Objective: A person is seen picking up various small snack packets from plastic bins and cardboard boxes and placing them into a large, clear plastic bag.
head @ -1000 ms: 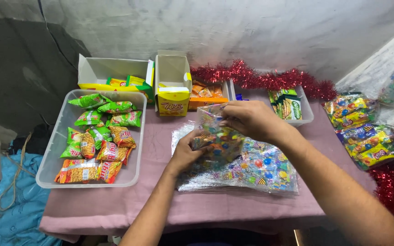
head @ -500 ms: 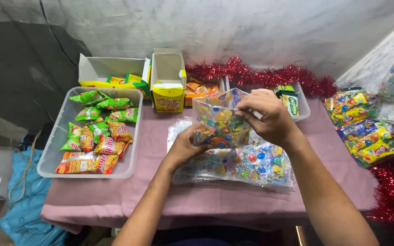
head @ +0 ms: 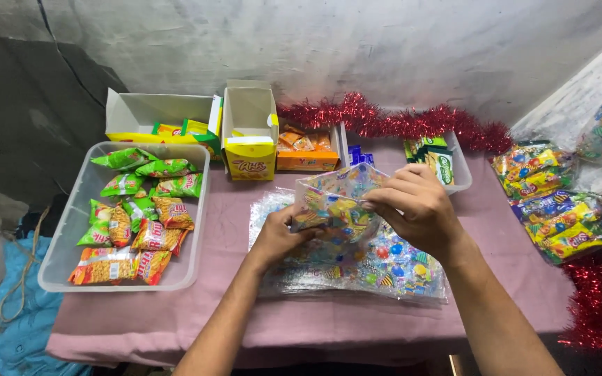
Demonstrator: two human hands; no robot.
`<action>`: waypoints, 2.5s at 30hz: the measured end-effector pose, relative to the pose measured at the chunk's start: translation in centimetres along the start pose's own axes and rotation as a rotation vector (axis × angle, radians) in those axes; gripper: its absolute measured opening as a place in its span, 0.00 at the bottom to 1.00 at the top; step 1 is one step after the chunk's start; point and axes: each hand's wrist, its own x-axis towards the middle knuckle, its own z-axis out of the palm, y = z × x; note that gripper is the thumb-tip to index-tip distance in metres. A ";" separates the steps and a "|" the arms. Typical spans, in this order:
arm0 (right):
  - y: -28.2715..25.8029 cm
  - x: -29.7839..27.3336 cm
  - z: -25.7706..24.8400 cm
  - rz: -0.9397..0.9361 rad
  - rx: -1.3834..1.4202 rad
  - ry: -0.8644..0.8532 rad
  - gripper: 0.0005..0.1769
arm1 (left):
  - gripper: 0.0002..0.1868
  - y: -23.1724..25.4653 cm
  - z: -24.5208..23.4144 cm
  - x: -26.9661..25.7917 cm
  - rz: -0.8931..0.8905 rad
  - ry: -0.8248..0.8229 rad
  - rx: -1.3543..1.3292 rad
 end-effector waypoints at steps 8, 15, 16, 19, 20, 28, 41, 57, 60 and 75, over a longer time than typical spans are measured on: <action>0.3 0.6 -0.1 0.051 -0.006 0.094 0.02 | 0.20 0.3 -0.1 0.4 0.027 -0.018 -0.026; 4.0 0.4 -1.2 0.257 0.131 0.323 0.05 | 0.20 -1.3 -0.8 0.0 -0.045 -0.013 -0.138; 4.8 0.5 -1.0 0.260 0.130 0.323 0.05 | 0.20 -1.5 -0.8 0.1 -0.047 -0.015 -0.139; 7.6 -0.4 0.9 0.369 0.208 0.289 0.01 | 0.22 -2.1 -0.8 0.2 -0.067 -0.023 -0.136; 8.9 -1.3 2.1 0.514 0.241 0.212 0.04 | 0.23 -2.3 -0.8 0.3 -0.085 -0.026 -0.094; 13.5 0.8 8.4 0.951 0.176 -0.376 0.18 | 0.24 -0.2 -1.1 0.9 -0.203 -0.025 -0.097; 15.8 1.1 13.4 0.987 -0.097 -0.562 0.21 | 0.23 -0.7 -1.2 1.0 -0.192 -0.071 -0.154; 17.5 0.3 15.5 1.101 0.038 -0.552 0.35 | 0.22 -0.6 -1.2 0.6 -0.178 -0.073 -0.179; 18.1 -0.1 15.9 1.105 0.023 -0.555 0.37 | 0.23 -0.6 -1.3 0.8 -0.151 -0.075 -0.148; 15.3 0.7 10.3 1.204 0.539 -0.051 0.17 | 0.24 -0.8 -1.5 0.6 -0.169 -0.072 -0.117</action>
